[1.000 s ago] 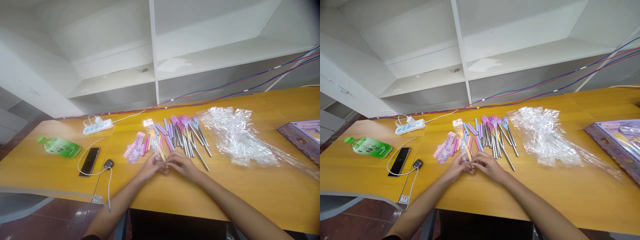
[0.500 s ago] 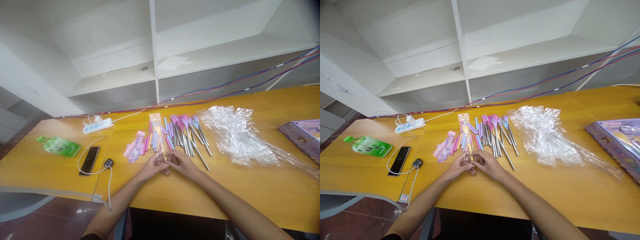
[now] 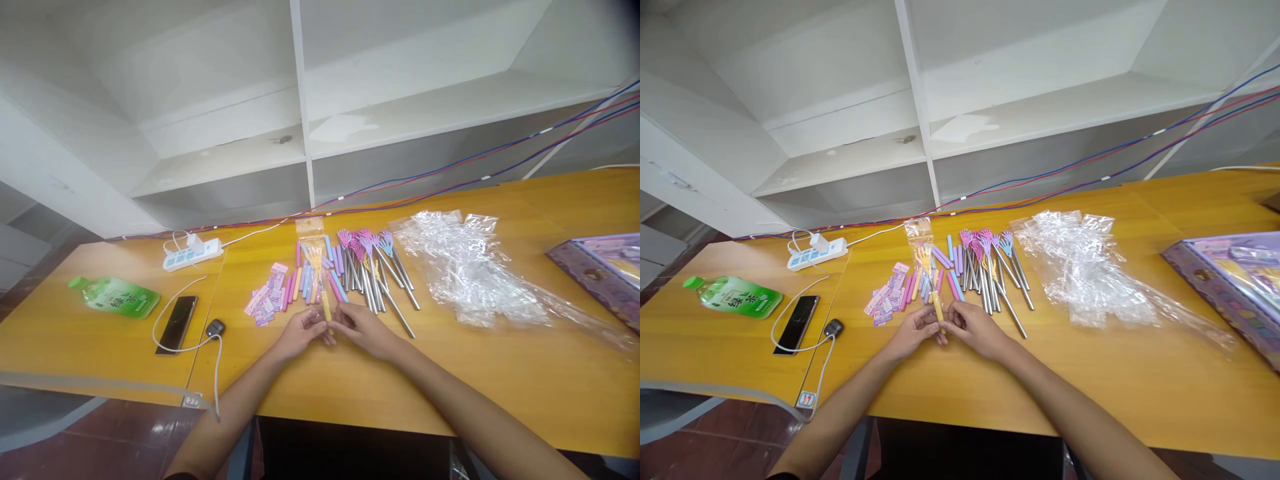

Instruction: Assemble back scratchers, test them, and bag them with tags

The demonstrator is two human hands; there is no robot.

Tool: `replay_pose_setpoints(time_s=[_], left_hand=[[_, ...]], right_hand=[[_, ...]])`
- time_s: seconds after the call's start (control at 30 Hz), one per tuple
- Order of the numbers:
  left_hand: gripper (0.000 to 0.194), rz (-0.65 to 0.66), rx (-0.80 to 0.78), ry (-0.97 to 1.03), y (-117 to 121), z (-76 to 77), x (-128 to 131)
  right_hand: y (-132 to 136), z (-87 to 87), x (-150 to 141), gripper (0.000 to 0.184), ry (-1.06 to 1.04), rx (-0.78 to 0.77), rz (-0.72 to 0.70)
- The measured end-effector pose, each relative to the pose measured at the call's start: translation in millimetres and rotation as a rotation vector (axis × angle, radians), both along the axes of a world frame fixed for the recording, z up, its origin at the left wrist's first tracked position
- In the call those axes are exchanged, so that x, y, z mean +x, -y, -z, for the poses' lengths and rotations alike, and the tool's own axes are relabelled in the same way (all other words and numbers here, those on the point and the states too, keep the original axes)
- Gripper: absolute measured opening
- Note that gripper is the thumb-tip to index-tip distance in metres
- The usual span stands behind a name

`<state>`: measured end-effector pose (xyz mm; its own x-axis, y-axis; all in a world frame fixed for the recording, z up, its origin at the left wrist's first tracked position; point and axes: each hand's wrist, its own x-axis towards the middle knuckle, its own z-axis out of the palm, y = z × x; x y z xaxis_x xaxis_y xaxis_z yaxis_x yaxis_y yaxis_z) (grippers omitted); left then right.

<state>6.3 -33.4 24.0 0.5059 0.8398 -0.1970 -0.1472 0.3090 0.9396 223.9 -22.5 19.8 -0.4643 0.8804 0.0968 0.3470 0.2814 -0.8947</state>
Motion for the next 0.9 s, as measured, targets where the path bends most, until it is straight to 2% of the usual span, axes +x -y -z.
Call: replay_pose_setpoints(time_s=[0.1,0.27,0.37,0.47,0.63,0.9], left_hand=[[0.046,-0.005,0.023,-0.011,1,-0.3,0],[0.048,-0.007,0.081,-0.071,0,-0.6,0],[0.051,0.026,0.083,-0.062,-1,1.0,0],[0.056,0.004,0.057,-0.058,-1,3.0,-1],[0.057,-0.014,0.007,-0.064,-1,3.6,-2],[0.050,-0.030,-0.027,-0.045,-1,5.0,-4]], right_hand=[[-1,-4.4,1,0.048,0.069,0.024,-0.046],[0,-12.7,1,0.052,0.097,0.057,-0.134],[1,-20.2,1,0.051,0.024,0.033,-0.243],[2,-26.7,-1,0.049,-0.083,-0.018,-0.325],[3,-28.4,-3,0.049,-0.214,-0.103,-0.367],[5,-22.3,-6,0.056,-0.256,-0.211,-0.368]])
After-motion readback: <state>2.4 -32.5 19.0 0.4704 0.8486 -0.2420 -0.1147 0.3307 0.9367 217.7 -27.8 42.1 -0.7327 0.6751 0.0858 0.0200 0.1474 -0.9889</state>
